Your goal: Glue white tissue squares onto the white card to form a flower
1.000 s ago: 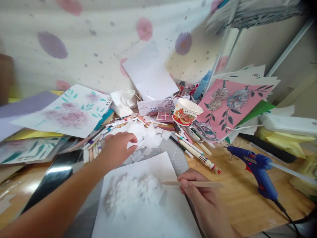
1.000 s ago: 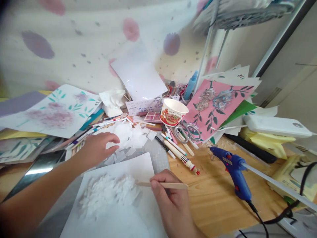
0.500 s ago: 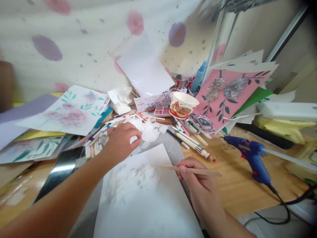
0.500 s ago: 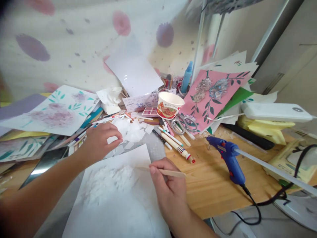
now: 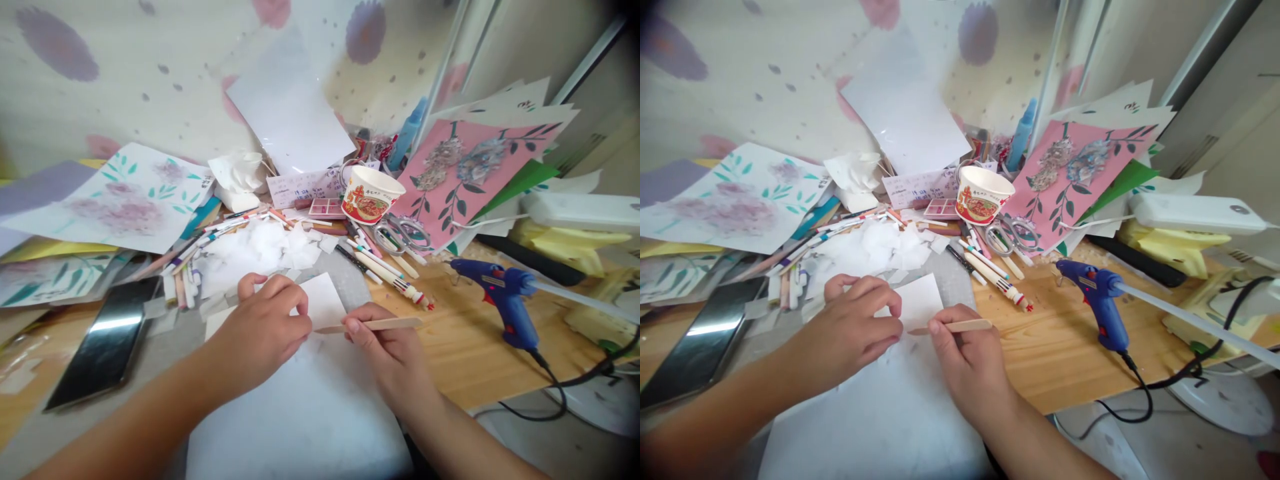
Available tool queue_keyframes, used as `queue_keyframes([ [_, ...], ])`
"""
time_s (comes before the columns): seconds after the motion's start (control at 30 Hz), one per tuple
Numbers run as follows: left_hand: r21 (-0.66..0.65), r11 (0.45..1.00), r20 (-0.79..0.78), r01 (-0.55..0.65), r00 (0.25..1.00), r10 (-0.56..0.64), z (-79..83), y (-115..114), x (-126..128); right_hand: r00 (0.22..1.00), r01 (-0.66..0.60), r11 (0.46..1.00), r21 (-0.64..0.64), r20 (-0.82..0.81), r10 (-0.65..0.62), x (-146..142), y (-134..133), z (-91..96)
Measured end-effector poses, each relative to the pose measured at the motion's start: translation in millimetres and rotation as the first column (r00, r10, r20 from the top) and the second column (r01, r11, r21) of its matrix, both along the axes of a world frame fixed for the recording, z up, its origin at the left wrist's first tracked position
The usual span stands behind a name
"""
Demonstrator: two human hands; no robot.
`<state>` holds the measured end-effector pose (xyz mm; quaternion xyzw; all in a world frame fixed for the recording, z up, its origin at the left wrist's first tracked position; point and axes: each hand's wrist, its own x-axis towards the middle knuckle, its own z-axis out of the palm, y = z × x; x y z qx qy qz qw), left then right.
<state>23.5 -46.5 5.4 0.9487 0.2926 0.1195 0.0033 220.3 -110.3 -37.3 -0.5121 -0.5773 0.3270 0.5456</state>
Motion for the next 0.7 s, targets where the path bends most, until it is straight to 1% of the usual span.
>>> queue_keyframes([
  [0.1, -0.023, 1.000, -0.039, -0.010, 0.999, 0.009, 1.0, -1.2, -0.7, 0.998, -0.028, 0.999, -0.029, 0.056, 0.029, -1.4, 1.1, 1.5],
  [0.2, -0.059, 0.998, -0.034, -0.020, 0.999, 0.018, -1.8, -0.4, -4.1, 0.994, -0.043, 0.998, -0.044, 0.094, 0.047, -2.9, 2.4, 1.5],
  [0.3, -0.182, 0.981, 0.020, -0.067, 0.997, 0.071, -8.2, 4.2, -9.8, 0.991, -0.049, 0.997, -0.055, 0.120, 0.056, -3.7, 3.7, -0.1],
  [0.4, -0.348, 0.929, 0.076, -0.122, 0.984, 0.158, -13.6, 10.1, -15.2, 0.988, -0.043, 0.995, -0.087, 0.145, 0.055, -3.5, 4.8, -1.5],
  [0.47, -0.433, 0.892, 0.095, -0.132, 0.977, 0.190, -14.8, 12.0, -17.6, 0.986, -0.040, 0.994, -0.104, 0.155, 0.056, -3.3, 5.6, -1.4],
  [0.53, -0.473, 0.875, 0.117, -0.101, 0.977, 0.176, -14.6, 11.6, -18.9, 0.987, -0.038, 0.992, -0.122, 0.148, 0.056, -3.7, 6.6, -0.5],
  [0.63, -0.465, 0.885, 0.138, -0.021, 0.986, 0.096, -13.7, 8.8, -19.2, 0.991, -0.035, 0.987, -0.156, 0.118, 0.054, -4.8, 7.5, -0.3],
  [0.7, -0.444, 0.896, 0.117, -0.001, 0.991, 0.059, -14.2, 7.6, -18.5, 0.994, -0.033, 0.983, -0.180, 0.096, 0.052, -5.0, 7.3, -2.2],
])
